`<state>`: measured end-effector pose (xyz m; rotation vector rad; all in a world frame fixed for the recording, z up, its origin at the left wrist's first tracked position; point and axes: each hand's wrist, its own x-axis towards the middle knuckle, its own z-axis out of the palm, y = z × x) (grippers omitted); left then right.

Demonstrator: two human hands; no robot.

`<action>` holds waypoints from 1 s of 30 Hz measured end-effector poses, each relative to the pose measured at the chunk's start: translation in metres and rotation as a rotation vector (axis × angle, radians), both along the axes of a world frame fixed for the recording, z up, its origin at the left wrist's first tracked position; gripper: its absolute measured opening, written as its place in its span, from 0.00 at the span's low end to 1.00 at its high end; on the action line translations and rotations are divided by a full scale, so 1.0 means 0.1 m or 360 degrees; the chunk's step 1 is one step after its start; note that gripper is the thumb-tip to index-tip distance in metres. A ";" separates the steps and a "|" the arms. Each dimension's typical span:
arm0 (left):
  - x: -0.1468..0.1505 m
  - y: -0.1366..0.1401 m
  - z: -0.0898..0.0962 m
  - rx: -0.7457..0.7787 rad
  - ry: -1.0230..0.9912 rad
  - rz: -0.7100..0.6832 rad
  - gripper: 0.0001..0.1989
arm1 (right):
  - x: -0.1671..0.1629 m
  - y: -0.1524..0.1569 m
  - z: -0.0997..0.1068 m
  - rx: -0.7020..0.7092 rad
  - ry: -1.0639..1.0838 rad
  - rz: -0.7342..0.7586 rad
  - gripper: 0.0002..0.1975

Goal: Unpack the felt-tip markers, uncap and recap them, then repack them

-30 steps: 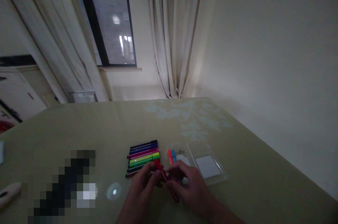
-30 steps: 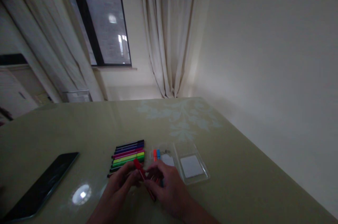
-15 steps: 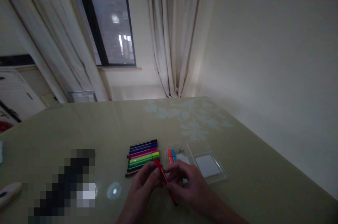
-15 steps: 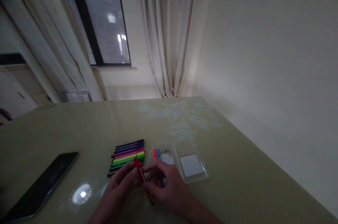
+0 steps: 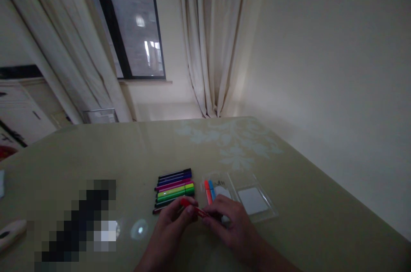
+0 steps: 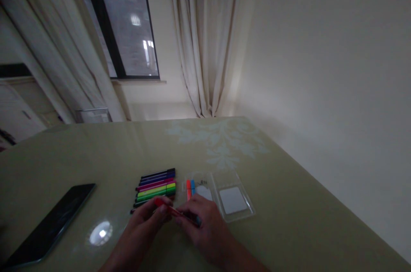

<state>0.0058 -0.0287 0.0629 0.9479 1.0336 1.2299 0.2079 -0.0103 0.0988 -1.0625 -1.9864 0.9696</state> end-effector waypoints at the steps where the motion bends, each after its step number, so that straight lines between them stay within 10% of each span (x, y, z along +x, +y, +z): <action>1: -0.01 0.00 -0.01 0.0015 -0.0014 -0.0013 0.16 | 0.01 0.00 0.01 -0.0003 0.0012 0.0013 0.08; 11: -0.04 0.03 0.00 0.0124 0.0240 -0.0091 0.18 | 0.09 0.04 0.15 -0.0006 0.0039 -0.0090 0.09; 20: 0.16 -0.05 -0.34 0.1613 0.2170 -0.0125 0.28 | 0.30 0.32 -0.02 0.0016 -0.0416 -0.0461 0.06; 30: 0.18 -0.01 -0.28 0.1957 0.2431 -0.0014 0.18 | 0.17 0.27 -0.14 0.0052 -0.0578 -0.0441 0.05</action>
